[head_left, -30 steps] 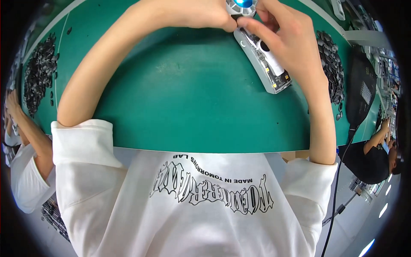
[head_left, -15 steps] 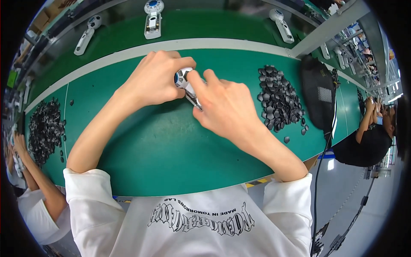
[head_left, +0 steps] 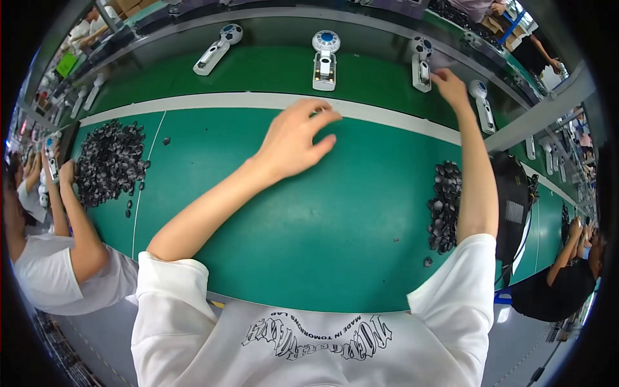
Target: Assemble small electronic components into a white and blue plastic housing on an assembly line.
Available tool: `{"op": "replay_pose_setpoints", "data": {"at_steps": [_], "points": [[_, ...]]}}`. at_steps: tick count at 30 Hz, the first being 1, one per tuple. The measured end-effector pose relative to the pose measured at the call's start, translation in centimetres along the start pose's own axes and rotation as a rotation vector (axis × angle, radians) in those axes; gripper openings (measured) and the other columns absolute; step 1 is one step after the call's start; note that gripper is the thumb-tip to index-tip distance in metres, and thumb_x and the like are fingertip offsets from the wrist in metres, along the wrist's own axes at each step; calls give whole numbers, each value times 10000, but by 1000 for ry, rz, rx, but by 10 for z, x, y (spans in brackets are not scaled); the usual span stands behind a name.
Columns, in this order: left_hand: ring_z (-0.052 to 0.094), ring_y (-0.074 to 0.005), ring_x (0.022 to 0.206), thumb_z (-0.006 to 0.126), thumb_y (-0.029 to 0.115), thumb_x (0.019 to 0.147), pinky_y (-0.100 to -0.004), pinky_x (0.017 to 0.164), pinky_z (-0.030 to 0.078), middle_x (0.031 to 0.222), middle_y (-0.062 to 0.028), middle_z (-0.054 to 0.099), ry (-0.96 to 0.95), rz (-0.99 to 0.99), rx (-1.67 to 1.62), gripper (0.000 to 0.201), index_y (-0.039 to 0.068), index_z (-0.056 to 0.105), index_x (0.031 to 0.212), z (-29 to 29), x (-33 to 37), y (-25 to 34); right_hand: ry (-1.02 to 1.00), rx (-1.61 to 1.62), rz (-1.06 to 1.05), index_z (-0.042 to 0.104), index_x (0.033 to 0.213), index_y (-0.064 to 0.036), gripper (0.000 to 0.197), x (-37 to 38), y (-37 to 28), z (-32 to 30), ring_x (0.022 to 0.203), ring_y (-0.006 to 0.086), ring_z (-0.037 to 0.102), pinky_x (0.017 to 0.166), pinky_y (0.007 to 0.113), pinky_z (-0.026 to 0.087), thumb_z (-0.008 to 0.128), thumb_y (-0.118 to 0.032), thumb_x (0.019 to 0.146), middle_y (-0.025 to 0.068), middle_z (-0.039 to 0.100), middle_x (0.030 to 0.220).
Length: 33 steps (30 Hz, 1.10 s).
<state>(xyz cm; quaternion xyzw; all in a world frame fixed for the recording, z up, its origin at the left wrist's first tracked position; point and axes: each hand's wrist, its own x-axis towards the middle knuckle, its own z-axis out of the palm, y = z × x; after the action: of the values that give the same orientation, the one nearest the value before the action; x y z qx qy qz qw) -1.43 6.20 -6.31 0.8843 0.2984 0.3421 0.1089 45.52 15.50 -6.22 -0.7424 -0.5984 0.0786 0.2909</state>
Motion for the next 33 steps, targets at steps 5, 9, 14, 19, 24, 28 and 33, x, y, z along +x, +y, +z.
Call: {"op": "replay_pose_setpoints", "data": {"at_steps": [5, 9, 14, 19, 24, 28, 33], "points": [[650, -354, 1110, 724, 349, 840, -457, 920, 537, 1185, -157, 633, 96, -147, 83, 493, 100, 651, 1259, 16, 43, -43, 263, -486, 315, 606, 1325, -87, 579, -7, 48, -36, 1189, 364, 640, 1004, 413, 511, 687, -441, 874, 212, 669, 1255], [694, -385, 1027, 714, 499, 827, -498, 859, 562, 1140, -196, 652, -21, -395, 264, 597, 79, 647, 1245, 39, 94, -47, 394, -620, 268, 562, 1344, -67, 601, -25, 45, -42, 1208, 451, 588, 998, 474, 516, 714, -373, 850, 267, 616, 1279], [701, -384, 962, 703, 458, 838, -482, 778, 560, 1060, -199, 705, -226, -381, 382, 568, 58, 636, 1235, 41, 120, -62, 344, -265, -571, 659, 930, -3, 193, -49, -56, -24, 748, 388, 670, 684, 462, 516, 705, -177, 858, 190, 668, 779], [619, -352, 685, 682, 281, 793, -446, 589, 492, 959, -150, 667, -64, 148, 51, 379, 39, 651, 1082, -12, 51, 7, -204, -279, -459, 667, 1042, -1, 277, -200, -138, -72, 752, 345, 706, 696, 408, 552, 758, -161, 834, 190, 707, 819], [558, -296, 585, 753, 192, 711, -402, 536, 459, 865, -117, 555, -284, 52, 91, 381, 24, 665, 1042, -48, -49, 80, -272, -237, -288, 670, 1041, -26, 209, -282, -101, -82, 654, 220, 565, 634, 326, 471, 724, -51, 840, 80, 586, 773], [542, -265, 573, 811, 249, 701, -366, 516, 429, 806, -98, 554, -404, 49, 73, 425, 22, 669, 1031, -51, -83, 87, -234, -250, -253, 681, 997, -21, 211, -299, -98, -74, 614, 158, 508, 589, 276, 440, 755, -17, 799, 53, 533, 711], [541, -234, 573, 829, 250, 710, -336, 512, 418, 740, -75, 563, -417, 209, -52, 387, 19, 676, 980, -48, -61, 87, -185, -258, -276, 707, 981, 2, 241, -308, -108, -71, 617, 159, 535, 575, 266, 444, 786, 4, 753, 49, 521, 696]]}}
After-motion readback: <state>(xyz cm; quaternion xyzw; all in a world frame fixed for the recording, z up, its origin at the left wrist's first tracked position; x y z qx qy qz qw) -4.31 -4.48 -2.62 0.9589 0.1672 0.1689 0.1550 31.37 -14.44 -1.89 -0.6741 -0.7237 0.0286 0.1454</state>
